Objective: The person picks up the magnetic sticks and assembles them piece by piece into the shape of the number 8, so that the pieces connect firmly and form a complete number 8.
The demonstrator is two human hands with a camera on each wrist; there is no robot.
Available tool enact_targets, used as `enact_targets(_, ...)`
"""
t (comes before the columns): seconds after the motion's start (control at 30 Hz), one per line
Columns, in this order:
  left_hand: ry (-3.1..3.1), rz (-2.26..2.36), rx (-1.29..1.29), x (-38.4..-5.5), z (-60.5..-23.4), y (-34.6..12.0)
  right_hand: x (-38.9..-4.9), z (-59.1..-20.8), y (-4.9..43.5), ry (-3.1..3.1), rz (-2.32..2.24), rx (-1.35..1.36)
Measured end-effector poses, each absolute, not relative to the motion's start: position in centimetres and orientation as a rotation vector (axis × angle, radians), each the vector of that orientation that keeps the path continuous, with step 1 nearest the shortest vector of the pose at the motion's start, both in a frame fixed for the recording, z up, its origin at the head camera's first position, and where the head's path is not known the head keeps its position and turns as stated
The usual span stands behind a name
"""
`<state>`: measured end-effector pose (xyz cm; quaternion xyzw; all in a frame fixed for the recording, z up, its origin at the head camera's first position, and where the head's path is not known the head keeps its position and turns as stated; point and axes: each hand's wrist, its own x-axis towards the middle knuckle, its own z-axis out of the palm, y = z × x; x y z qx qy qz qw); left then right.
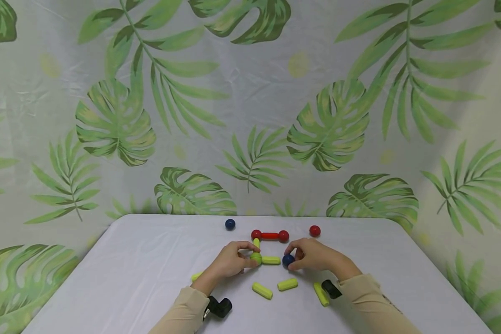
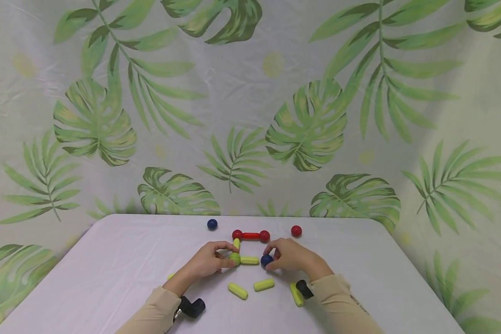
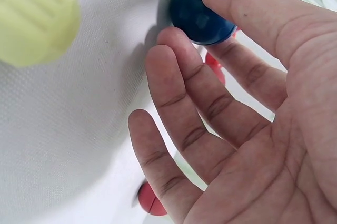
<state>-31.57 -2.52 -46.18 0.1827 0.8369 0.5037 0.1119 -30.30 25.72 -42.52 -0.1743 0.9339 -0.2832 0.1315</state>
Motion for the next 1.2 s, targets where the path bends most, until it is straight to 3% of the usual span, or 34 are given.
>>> enact_targets(1.2,2.397,1.483,0.521,-32.41,-45.59,-3.11,-29.69,-41.83,25.68,2.742,-0.822,-0.499)
